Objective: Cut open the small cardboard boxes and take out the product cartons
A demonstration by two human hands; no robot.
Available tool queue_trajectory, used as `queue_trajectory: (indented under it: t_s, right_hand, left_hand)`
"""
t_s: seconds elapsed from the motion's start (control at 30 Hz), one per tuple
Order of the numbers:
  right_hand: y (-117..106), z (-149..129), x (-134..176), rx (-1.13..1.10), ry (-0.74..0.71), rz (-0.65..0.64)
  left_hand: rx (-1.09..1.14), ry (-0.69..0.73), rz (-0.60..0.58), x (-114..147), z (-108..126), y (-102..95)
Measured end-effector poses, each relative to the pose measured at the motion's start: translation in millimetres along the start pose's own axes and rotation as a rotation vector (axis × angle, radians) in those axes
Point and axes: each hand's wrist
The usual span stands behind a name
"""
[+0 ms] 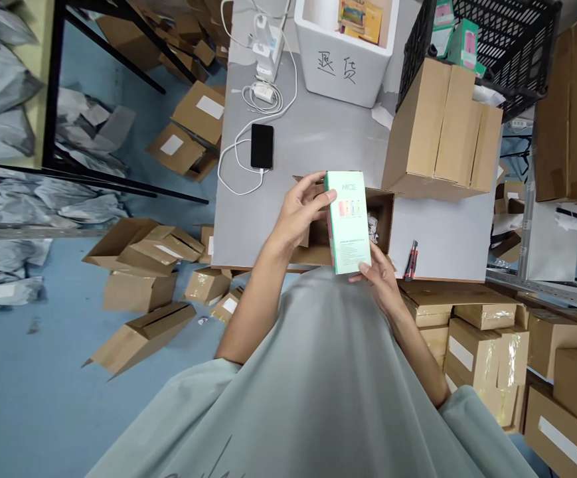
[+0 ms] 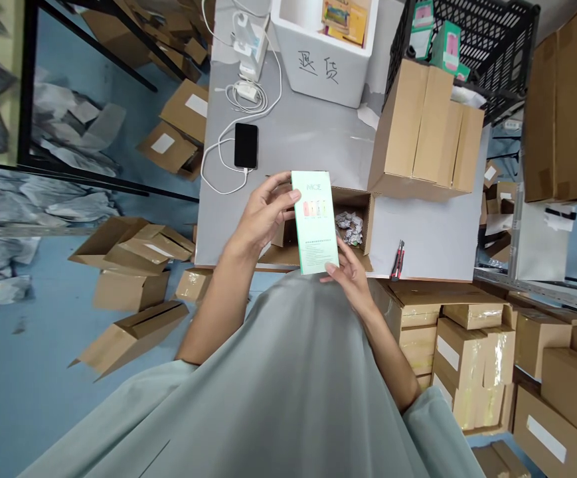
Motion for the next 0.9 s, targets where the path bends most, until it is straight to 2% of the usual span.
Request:
queue_trajectory:
  t_s: [0.17,0.4,0.47,0.57,0.7,0.8,0.9]
  right_hand:
    - [-2,-3,-2,0.163,-0.023,0.028]
    - [9,-6,-3,0.683,-0.093,0.291]
    - [11,-5,-5,0.736,-0.103,0.323]
    - [8,-4,-6,0.546,-0.09,0.3]
    - [-2,-6,-3,0.172,-0.031,0.072]
    - [-5,-7,1,0.08,0.003,-0.029]
    - [-2,-6,1,0.043,0.005,-0.05]
  left_hand:
    - [-0.036,0.046,0.036,-1,-1,1.4]
    - [-0.16,0.153,0.125,4,-1,14.6]
    - [-0.194,0.188,0.134,5,2,17.4]
    - [-0.201,0.213,0.108,6,7,14.2]
    - [-0.12,0.16,0.017,5,12,2.0]
    - [-0.07,0.078,-0.045,5,12,-2.2]
    - [-0.058,0.046,-0.027,4,9,0.0]
Point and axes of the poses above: each hand's wrist, its own x-axis away from the middle knuckle, its own y-axis out of the palm, z = x × y, and after that the axes turned 5 degrees about x, right-handed
